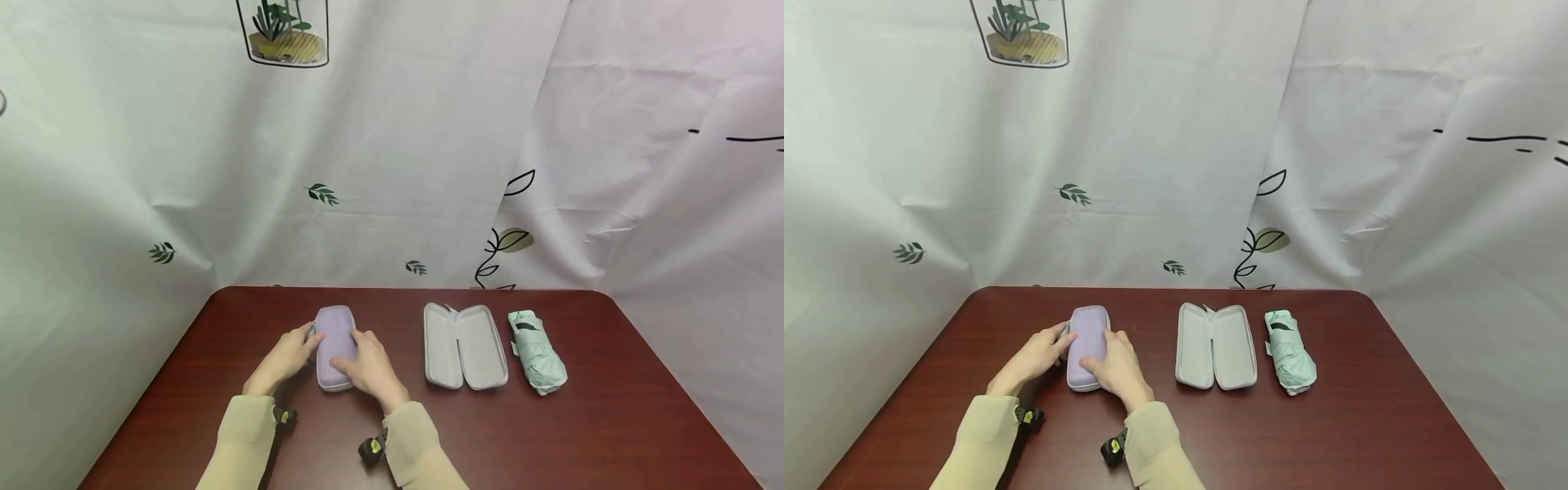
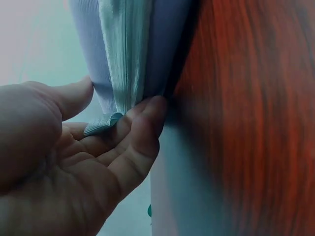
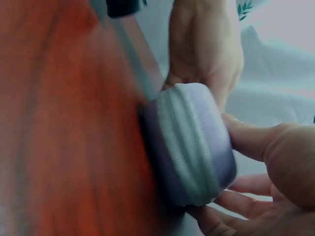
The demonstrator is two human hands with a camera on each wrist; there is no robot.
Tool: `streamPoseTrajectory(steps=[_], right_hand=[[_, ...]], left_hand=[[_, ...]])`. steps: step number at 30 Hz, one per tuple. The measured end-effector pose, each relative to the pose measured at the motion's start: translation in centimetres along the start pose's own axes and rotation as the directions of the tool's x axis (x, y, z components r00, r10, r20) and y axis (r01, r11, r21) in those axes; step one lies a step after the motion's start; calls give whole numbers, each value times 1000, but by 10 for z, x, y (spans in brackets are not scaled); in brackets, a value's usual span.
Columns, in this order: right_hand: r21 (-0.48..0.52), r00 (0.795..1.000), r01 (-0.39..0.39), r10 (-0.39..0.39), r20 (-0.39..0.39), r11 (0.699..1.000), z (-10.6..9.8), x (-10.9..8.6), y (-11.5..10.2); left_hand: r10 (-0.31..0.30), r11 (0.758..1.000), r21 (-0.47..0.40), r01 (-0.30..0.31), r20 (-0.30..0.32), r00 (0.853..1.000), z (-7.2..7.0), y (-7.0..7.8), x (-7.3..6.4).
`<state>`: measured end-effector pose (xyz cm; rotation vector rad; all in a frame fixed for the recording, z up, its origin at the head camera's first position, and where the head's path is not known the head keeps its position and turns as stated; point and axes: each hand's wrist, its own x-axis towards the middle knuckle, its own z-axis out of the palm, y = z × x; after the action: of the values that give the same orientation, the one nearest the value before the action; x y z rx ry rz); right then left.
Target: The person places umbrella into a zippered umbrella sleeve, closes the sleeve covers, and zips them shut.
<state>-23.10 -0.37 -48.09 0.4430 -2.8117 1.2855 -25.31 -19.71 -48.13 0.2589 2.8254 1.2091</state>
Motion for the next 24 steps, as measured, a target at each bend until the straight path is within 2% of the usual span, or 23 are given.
streamPoseTrajectory(steps=[5,10,16,24], right_hand=[[-11,1000,11,-11,-13,1000,2,-2,-1],[-8,1000,-15,15,16,1000,5,-6,-2],[-26,1000,1,-1,-2,1000,4,-5,-2],[-6,1000,-13,14,18,1000,0,-3,-2]], left_hand=[[16,995,100,-16,0,1000,2,2,-1],[45,980,195,-50,27,999,6,2,-3],[48,982,184,-47,-5,999,7,4,-1],[5,990,140,-2,-18,1000,3,4,-1]])
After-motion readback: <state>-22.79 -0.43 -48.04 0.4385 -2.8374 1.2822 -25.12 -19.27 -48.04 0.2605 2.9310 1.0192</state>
